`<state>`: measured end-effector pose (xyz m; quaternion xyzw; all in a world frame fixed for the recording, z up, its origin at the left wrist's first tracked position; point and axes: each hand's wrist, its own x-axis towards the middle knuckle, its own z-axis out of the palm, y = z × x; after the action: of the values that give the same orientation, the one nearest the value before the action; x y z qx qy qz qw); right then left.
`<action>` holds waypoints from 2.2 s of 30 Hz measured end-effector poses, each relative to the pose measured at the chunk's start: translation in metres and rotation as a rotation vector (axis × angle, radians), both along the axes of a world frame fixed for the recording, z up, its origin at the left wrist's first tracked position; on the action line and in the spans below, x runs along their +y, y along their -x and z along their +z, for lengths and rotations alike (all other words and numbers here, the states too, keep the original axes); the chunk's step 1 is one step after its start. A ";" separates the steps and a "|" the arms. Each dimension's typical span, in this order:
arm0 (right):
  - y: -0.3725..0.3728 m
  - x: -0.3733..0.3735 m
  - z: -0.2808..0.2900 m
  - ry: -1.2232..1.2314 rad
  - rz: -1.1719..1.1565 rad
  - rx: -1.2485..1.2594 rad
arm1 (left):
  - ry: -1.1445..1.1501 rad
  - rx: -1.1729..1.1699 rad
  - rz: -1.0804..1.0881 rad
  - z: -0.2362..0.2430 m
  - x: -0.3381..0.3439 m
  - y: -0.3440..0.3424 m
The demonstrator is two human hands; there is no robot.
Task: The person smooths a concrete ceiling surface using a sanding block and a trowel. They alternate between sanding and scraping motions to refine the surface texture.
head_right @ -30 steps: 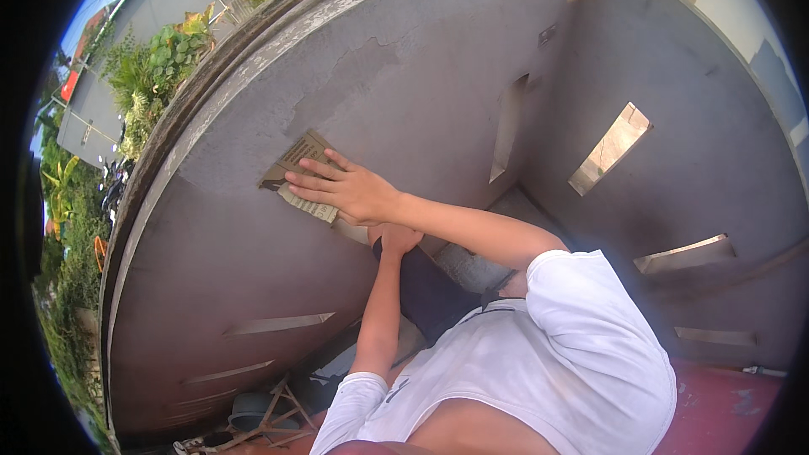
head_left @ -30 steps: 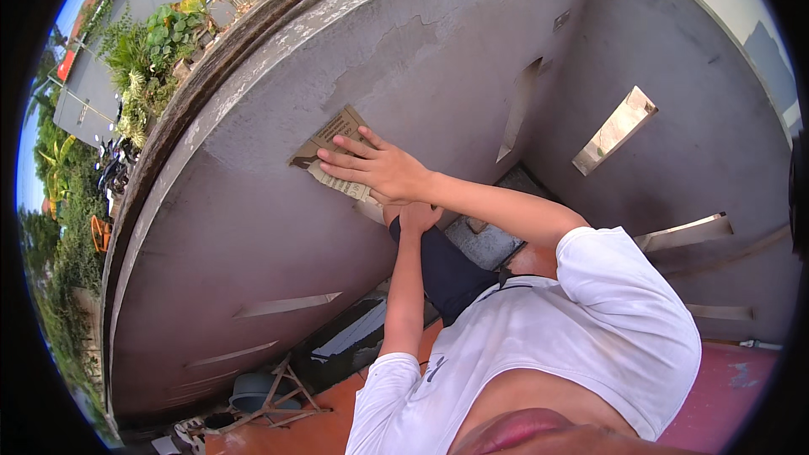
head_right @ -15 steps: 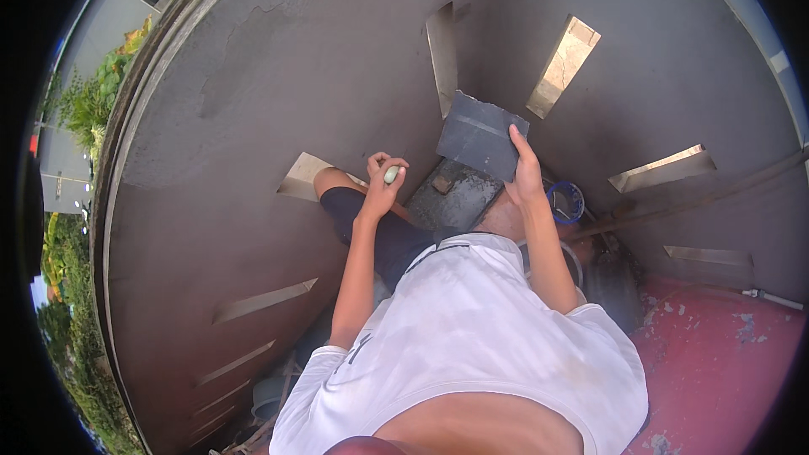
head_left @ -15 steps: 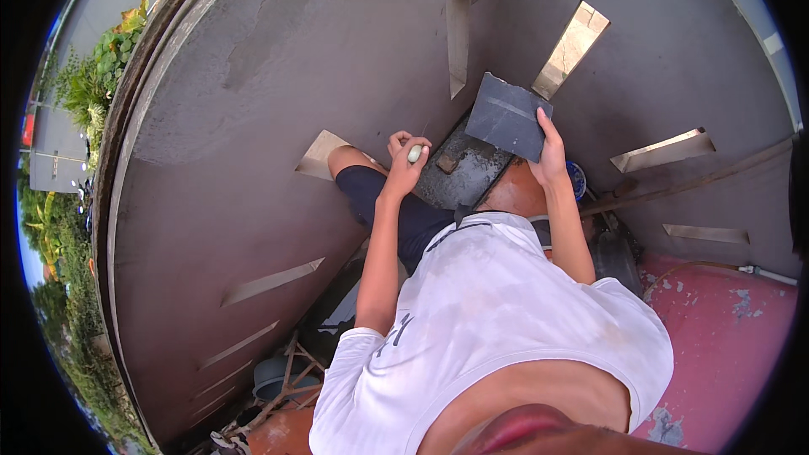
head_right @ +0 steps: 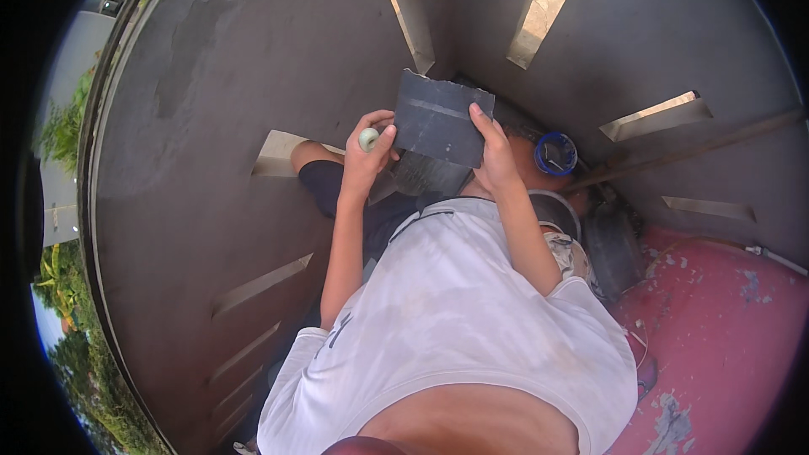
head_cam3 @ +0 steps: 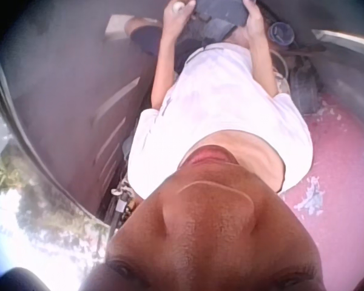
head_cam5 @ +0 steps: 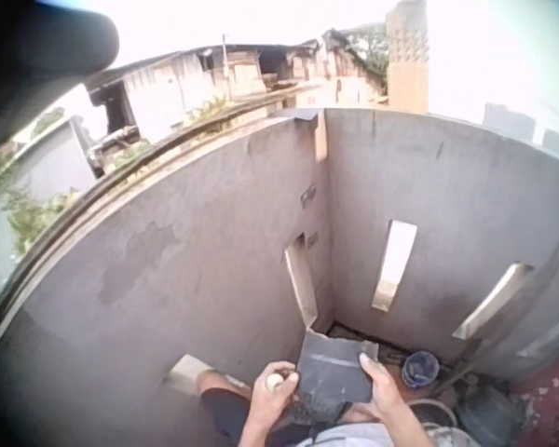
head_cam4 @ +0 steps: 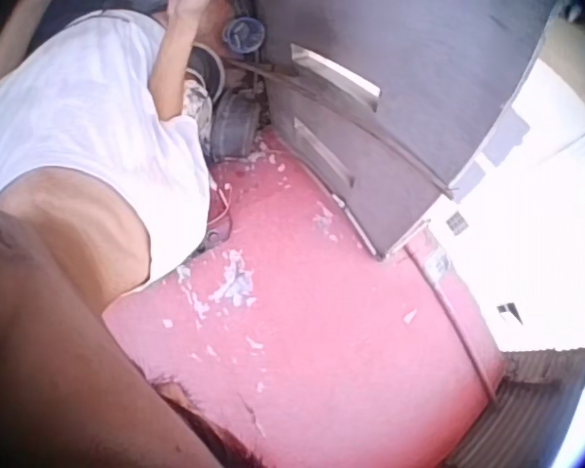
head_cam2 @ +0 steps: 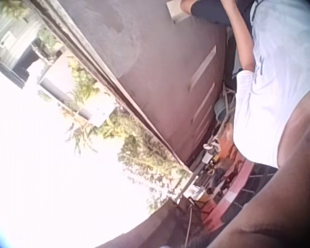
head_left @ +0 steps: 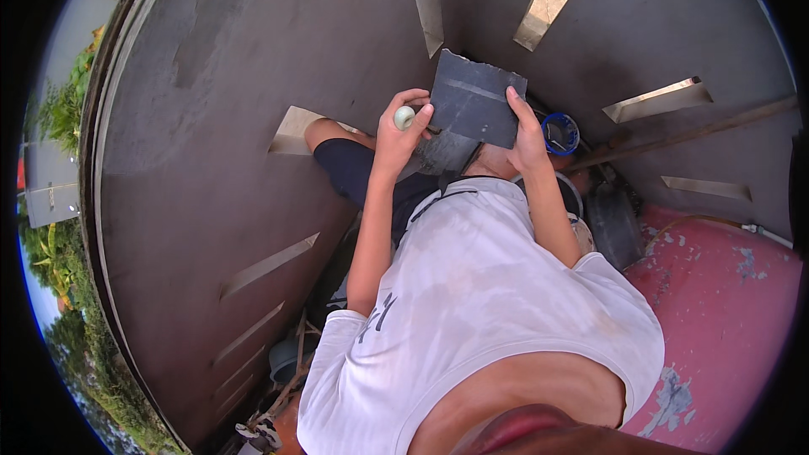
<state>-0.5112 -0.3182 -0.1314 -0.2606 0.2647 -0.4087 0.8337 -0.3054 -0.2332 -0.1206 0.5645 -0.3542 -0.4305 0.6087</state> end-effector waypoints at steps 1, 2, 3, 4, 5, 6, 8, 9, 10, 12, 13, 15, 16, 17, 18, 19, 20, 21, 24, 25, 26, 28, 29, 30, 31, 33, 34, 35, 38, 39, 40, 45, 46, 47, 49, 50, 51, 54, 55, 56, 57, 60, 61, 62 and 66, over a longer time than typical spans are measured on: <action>0.000 0.001 0.004 0.006 0.017 -0.004 | -0.040 0.031 -0.036 0.002 0.004 -0.003; -0.001 0.002 0.006 0.011 0.034 -0.008 | -0.080 0.062 -0.072 0.004 0.010 -0.008; 0.000 0.002 0.004 0.036 0.054 0.049 | -0.120 0.095 -0.106 0.006 0.015 -0.011; 0.000 0.001 0.001 0.062 0.082 0.105 | -0.113 0.077 -0.052 0.012 0.020 -0.009; -0.002 0.001 0.000 0.091 0.109 0.161 | -0.105 0.059 0.001 0.021 0.022 -0.004; -0.007 0.004 -0.002 0.254 -0.004 0.301 | -0.097 0.041 0.056 0.026 0.025 0.001; -0.028 0.010 -0.001 0.596 -0.215 0.547 | -0.131 0.007 0.120 0.027 0.034 -0.003; -0.027 0.011 0.002 0.822 -0.241 0.746 | -0.150 -0.011 0.161 0.027 0.040 -0.006; -0.029 0.016 0.008 1.018 -0.252 0.825 | -0.167 -0.055 0.150 0.028 0.047 -0.010; -0.040 0.028 0.024 1.284 -0.140 0.806 | -0.176 -0.099 0.149 0.026 0.056 -0.015; -0.046 0.035 0.033 1.344 -0.011 0.725 | -0.181 -0.118 0.148 0.026 0.060 -0.016; -0.061 0.050 0.040 1.400 0.196 0.632 | -0.179 -0.200 0.139 0.035 0.067 -0.017; -0.069 0.055 0.038 1.402 0.265 0.624 | -0.124 -0.210 0.177 0.039 0.069 -0.016; -0.076 0.057 0.034 1.404 0.330 0.627 | -0.142 -0.236 0.208 0.045 0.071 -0.016; -0.084 0.059 0.030 1.362 0.308 0.625 | -0.147 -0.253 0.232 0.048 0.076 -0.018; -0.089 0.057 0.032 1.362 0.337 0.601 | -0.154 -0.267 0.261 0.050 0.082 -0.020; -0.092 0.055 0.034 1.358 0.362 0.586 | -0.129 -0.277 0.287 0.047 0.086 -0.022; -0.097 0.053 0.036 1.354 0.386 0.570 | -0.123 -0.257 0.324 0.044 0.093 -0.023; -0.118 0.055 0.047 1.232 0.468 0.549 | -0.084 -0.139 0.407 0.037 0.109 -0.026; -0.122 0.054 0.051 1.134 0.532 0.548 | -0.058 -0.229 0.509 0.034 0.114 -0.028; -0.128 0.050 0.049 1.110 0.544 0.577 | -0.035 -0.319 0.613 0.033 0.120 -0.031; -0.142 0.046 0.052 0.998 0.658 0.529 | -0.062 -0.441 0.750 0.036 0.135 -0.043; -0.147 0.044 0.053 0.936 0.712 0.513 | -0.039 -0.526 0.819 0.032 0.140 -0.052; -0.155 0.041 0.055 0.966 0.755 0.516 | -0.048 -0.399 0.744 0.030 0.149 -0.060; -0.165 0.041 0.065 1.045 0.775 0.520 | -0.057 -0.272 0.669 0.026 0.156 -0.067; -0.192 0.046 0.088 1.202 0.810 0.527 | -0.069 -0.200 0.753 0.027 0.161 -0.071; -0.206 0.044 0.089 1.350 0.712 0.540 | -0.073 -0.161 0.786 0.030 0.161 -0.074; -0.220 0.045 0.099 1.507 0.659 0.605 | -0.033 -0.214 0.841 0.031 0.159 -0.080; -0.264 0.054 0.149 1.927 0.431 0.715 | 0.114 -0.362 1.000 0.030 0.136 -0.103; -0.280 0.057 0.160 2.012 0.335 0.675 | 0.112 -0.324 1.001 0.032 0.130 -0.109; -0.296 0.058 0.170 2.094 0.240 0.630 | 0.109 -0.284 1.001 0.041 0.125 -0.115; -0.356 0.066 0.221 2.392 -0.189 0.292 | 0.228 -0.152 1.168 0.077 0.102 -0.152; -0.368 0.065 0.230 2.419 -0.297 0.207 | 0.328 -0.111 1.195 0.088 0.098 -0.159; -0.377 0.066 0.238 2.432 -0.408 0.108 | 0.356 -0.116 1.224 0.097 0.097 -0.164; -0.383 0.068 0.251 2.425 -0.442 0.062 | 0.414 -0.132 1.277 0.113 0.094 -0.174; -0.385 0.070 0.257 2.419 -0.463 0.039 | 0.472 -0.189 1.321 0.120 0.091 -0.179; -0.390 0.072 0.264 2.386 -0.486 -0.007 | 0.476 -0.179 1.341 0.128 0.092 -0.181; -0.398 0.078 0.280 2.302 -0.562 -0.082 | 0.453 -0.172 1.379 0.151 0.098 -0.189; -0.402 0.079 0.280 2.277 -0.579 -0.127 | 0.423 -0.181 1.390 0.157 0.103 -0.192; -0.409 0.077 0.280 2.252 -0.595 -0.173 | 0.394 -0.190 1.401 0.160 0.106 -0.194; -0.413 0.076 0.278 2.225 -0.611 -0.220 | 0.381 -0.180 1.403 0.161 0.108 -0.196; -0.406 0.081 0.256 2.203 -0.567 -0.092 | 0.336 -0.168 1.420 0.150 0.111 -0.197; -0.404 0.081 0.245 2.189 -0.544 -0.075 | 0.319 -0.186 1.435 0.140 0.111 -0.196; -0.401 0.081 0.232 2.176 -0.523 -0.056 | 0.303 -0.203 1.447 0.129 0.110 -0.195; -0.394 0.077 0.207 2.182 -0.442 0.018 | 0.244 -0.254 1.456 0.100 0.107 -0.187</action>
<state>-0.1170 -0.2412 0.0754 -0.8039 -0.1900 -0.5598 0.0645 -0.1187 -0.1263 -0.0211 0.6301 -0.0037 0.1922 0.7524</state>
